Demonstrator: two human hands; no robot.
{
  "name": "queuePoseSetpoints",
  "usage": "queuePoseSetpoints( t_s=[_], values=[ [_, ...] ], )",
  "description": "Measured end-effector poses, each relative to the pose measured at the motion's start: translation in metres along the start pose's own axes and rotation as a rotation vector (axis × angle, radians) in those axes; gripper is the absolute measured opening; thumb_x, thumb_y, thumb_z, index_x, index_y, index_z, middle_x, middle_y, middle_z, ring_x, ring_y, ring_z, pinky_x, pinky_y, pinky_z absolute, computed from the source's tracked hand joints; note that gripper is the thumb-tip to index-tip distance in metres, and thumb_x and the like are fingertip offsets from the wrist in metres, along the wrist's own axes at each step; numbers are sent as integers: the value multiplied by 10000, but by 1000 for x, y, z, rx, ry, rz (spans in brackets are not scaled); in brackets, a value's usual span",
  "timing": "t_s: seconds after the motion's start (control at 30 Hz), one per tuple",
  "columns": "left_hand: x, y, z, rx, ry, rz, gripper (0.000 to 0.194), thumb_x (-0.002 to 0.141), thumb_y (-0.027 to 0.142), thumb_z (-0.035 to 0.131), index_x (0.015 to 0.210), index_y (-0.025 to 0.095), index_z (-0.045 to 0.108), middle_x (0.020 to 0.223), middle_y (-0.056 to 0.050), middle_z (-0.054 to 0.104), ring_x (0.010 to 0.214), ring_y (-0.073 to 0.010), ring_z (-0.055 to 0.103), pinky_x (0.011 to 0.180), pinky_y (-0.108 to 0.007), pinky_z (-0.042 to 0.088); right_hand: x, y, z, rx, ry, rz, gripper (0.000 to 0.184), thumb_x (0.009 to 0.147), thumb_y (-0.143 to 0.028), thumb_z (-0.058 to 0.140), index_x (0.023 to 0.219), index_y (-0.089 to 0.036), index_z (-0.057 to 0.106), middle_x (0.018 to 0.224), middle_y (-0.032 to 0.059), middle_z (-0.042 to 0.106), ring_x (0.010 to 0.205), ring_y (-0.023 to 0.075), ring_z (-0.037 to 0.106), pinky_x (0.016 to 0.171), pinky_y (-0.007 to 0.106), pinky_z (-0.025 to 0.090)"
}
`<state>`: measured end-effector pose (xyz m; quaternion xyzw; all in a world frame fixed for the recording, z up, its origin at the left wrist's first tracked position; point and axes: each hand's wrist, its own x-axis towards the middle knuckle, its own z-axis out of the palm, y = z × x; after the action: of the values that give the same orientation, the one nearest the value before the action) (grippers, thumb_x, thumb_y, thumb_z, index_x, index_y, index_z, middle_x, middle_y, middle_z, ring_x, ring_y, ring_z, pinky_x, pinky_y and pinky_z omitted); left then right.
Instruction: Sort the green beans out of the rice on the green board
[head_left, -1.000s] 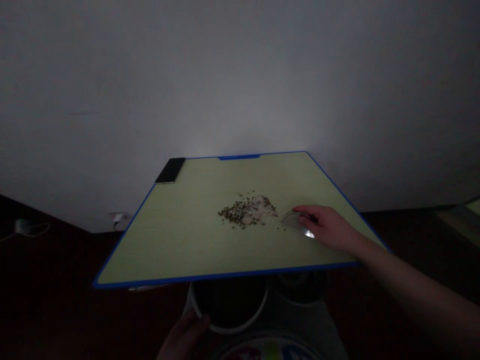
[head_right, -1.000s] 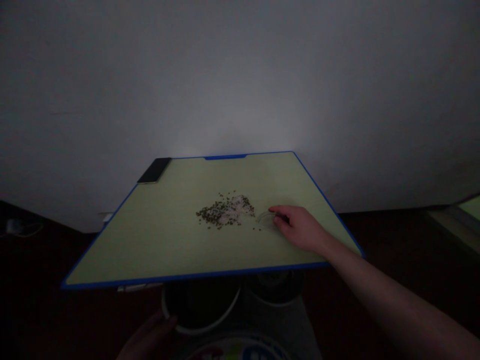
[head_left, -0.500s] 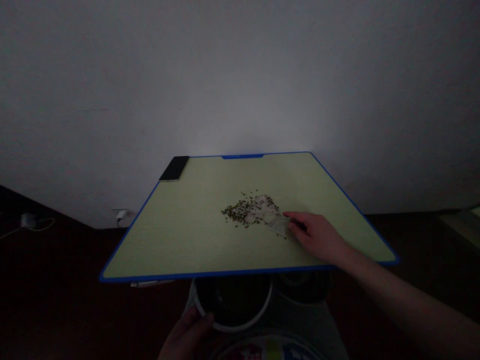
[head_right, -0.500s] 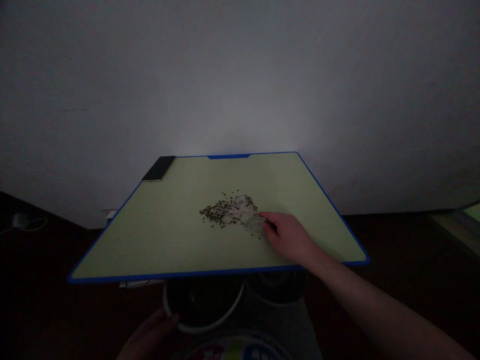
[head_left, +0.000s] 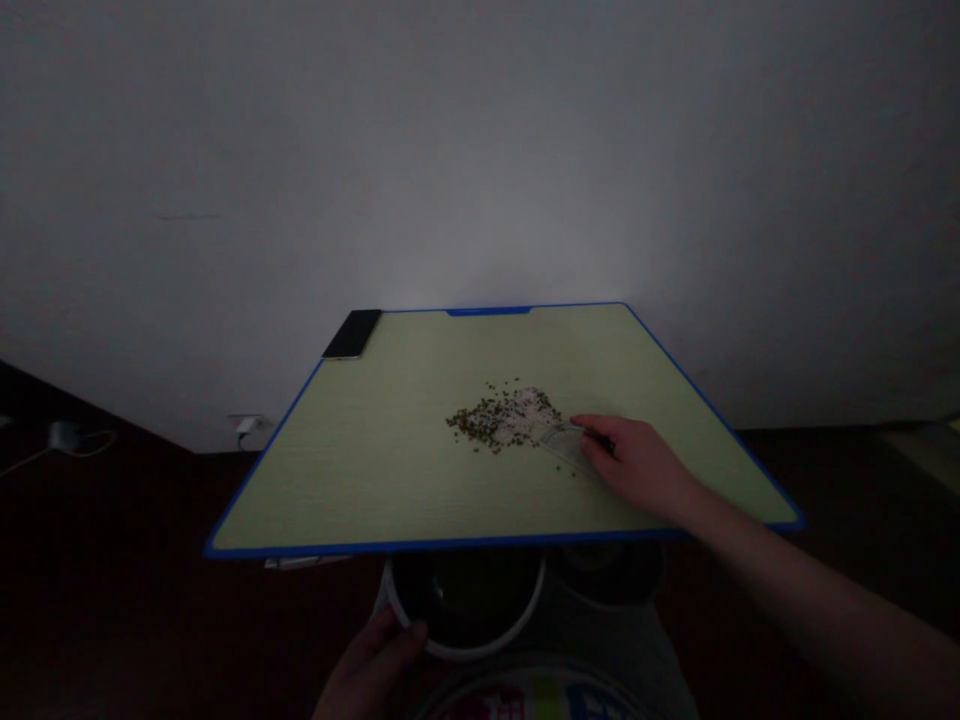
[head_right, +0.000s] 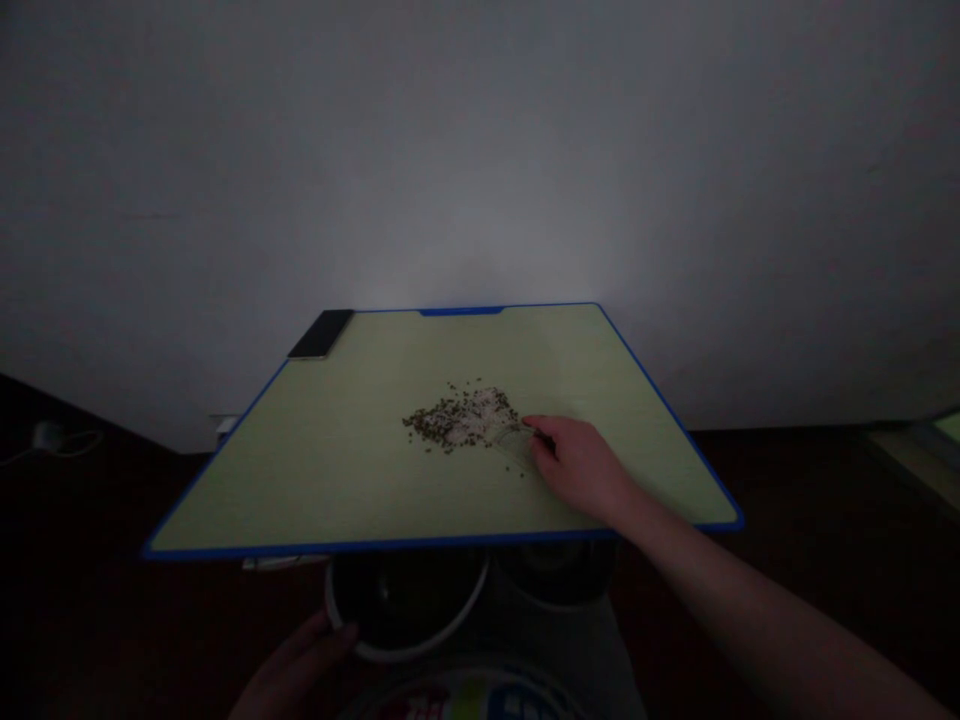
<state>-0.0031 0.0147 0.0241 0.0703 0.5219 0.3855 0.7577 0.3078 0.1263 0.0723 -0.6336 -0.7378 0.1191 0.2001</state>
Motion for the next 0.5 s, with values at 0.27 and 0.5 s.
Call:
queuePoseSetpoints(
  t_s=[0.27, 0.5],
  values=[
    [4, -5, -3, -44, -2, 7, 302, 601, 211, 803, 893, 158, 742, 873, -113, 808, 1028, -374, 682, 900, -450, 526, 4, -1, 0, 3, -4, -35, 358, 869, -220, 465, 1158, -203, 676, 1036, 82, 736, 897, 244, 692, 782, 359, 523],
    [5, -6, -7, -59, -30, 10, 316, 639, 209, 784, 946, 159, 729, 931, -124, 803, 1076, -375, 659, 933, -459, 506, 6, -1, -2, 3, -66, -56, 374, 875, -230, 454, 1181, -198, 666, 977, 69, 748, 816, 216, 694, 726, 326, 522]
  ],
)
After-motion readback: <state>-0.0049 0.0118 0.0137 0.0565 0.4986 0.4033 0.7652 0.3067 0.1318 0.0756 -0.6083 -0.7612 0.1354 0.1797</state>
